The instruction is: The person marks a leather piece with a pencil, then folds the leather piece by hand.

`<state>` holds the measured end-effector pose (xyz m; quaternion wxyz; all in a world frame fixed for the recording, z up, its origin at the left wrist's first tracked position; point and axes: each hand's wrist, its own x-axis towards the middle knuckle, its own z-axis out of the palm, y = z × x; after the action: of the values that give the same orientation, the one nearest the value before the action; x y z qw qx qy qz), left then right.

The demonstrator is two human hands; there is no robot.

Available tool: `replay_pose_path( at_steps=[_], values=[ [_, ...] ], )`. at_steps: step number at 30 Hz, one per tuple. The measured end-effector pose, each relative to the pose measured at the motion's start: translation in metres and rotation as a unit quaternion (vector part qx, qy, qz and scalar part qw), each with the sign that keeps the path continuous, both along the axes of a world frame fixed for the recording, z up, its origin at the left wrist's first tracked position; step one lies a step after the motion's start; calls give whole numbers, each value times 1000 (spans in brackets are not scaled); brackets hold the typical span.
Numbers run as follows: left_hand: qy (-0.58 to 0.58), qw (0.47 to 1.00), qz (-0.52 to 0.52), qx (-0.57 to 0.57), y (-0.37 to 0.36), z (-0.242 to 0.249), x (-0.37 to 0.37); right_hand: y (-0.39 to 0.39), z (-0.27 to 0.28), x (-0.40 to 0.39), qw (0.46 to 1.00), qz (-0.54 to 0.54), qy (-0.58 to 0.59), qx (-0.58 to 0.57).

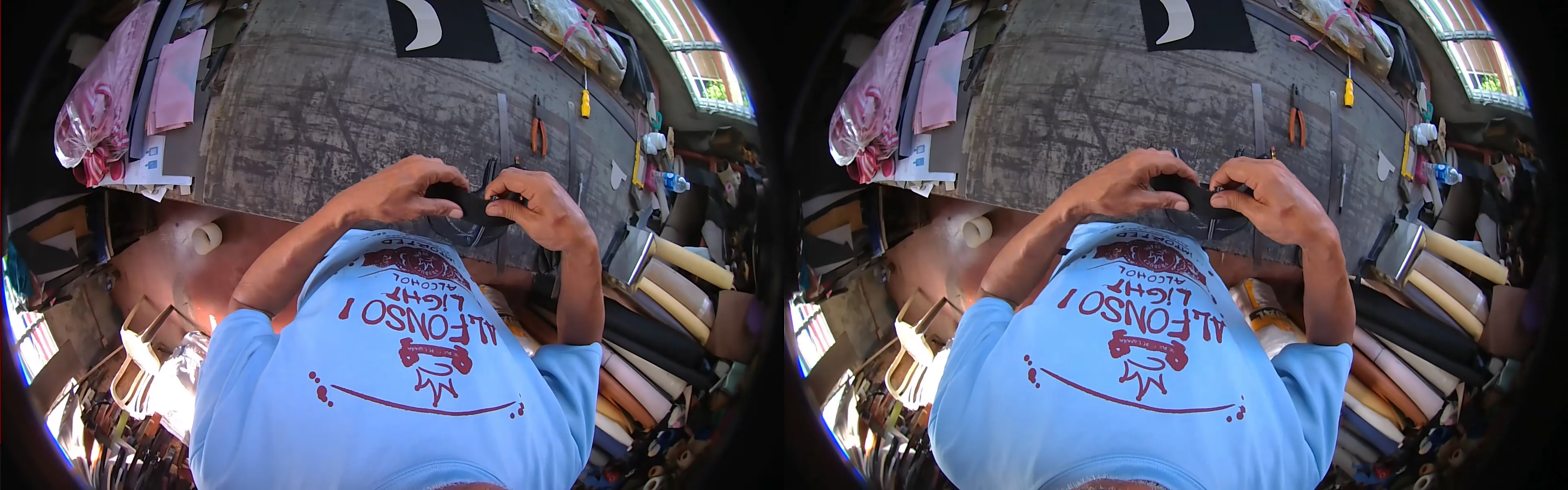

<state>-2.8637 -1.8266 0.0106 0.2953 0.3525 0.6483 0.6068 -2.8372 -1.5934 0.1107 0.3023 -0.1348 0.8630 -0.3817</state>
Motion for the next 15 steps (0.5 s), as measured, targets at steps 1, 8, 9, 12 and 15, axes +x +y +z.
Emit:
replay_pose_path(
  at_steps=[1,8,9,12,15],
  values=[
    [-28,1000,-5,-4,-2,-5,-1,1,0,2,1000,-6,9,0],
    [159,986,46,-12,-6,-4,5,0,2,18,999,-34,41,10],
    [210,975,63,-24,-7,0,9,1,2,20,998,-36,48,7],
    [303,941,145,-30,-6,-3,23,-1,2,26,997,-47,63,9],
    [268,949,161,-35,-9,-1,30,-2,2,30,997,-51,65,10]
  ],
)
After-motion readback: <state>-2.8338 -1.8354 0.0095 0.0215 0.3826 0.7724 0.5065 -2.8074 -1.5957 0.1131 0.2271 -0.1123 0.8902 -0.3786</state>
